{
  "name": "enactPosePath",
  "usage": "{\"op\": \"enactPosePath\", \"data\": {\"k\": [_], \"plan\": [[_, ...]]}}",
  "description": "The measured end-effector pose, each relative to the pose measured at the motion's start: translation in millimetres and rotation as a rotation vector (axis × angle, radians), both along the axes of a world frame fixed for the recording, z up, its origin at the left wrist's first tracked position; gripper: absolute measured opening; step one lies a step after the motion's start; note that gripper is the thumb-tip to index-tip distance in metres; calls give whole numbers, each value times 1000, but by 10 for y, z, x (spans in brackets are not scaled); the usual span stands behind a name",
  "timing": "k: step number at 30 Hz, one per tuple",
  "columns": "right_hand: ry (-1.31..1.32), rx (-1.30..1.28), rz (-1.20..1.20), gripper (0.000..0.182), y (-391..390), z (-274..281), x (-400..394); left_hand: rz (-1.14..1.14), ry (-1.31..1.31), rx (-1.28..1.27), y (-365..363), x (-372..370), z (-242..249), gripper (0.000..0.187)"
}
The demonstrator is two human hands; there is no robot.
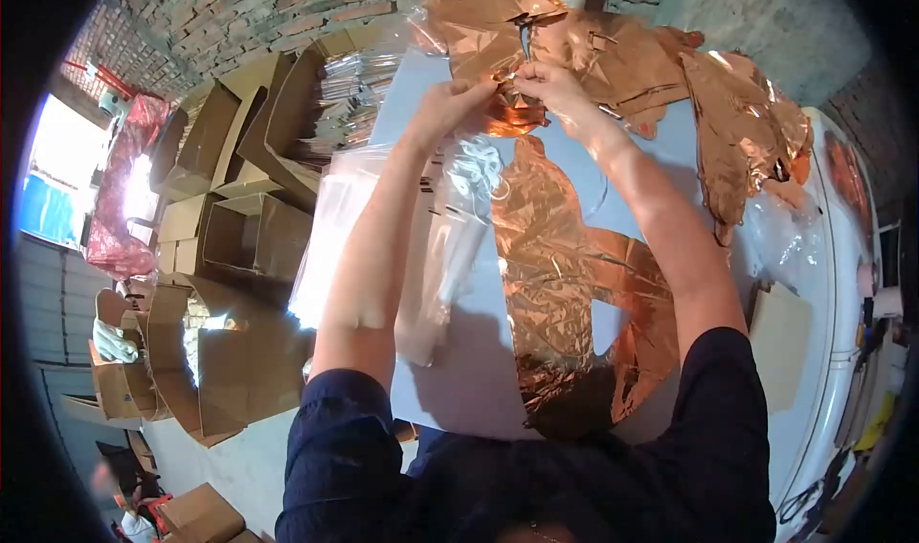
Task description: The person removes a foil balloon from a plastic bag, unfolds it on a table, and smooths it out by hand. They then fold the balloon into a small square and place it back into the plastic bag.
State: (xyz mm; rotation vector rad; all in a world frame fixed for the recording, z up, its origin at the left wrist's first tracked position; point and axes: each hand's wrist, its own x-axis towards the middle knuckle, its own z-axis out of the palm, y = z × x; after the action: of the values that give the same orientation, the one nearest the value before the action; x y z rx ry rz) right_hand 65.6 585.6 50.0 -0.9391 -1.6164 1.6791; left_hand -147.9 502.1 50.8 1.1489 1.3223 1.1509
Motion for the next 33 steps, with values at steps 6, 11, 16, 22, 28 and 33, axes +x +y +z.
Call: {"op": "enactPosePath", "data": {"k": [6, 11, 16, 22, 28, 33], "plan": [[-59, 314, -64, 14, 108, -159, -92, 21, -57, -17, 53, -47, -107, 34], [-109, 483, -100, 22, 145, -212, -96, 62, -58, -1, 83, -56, -120, 24], [-56, 418, -76, 23, -2, -58, -73, 21, -120, -23, 79, -82, -108, 24], [-27, 296, -85, 14, -6, -22, -62, 75, -83, -90, 81, -17, -12, 27], [68, 359, -201, 13, 165, -89, -169, 39, -52, -62, 58, 41, 30, 24], [23, 472, -284, 12, 131, -56, -281, 69, -19, -41, 107, 34, -78, 22]]}}
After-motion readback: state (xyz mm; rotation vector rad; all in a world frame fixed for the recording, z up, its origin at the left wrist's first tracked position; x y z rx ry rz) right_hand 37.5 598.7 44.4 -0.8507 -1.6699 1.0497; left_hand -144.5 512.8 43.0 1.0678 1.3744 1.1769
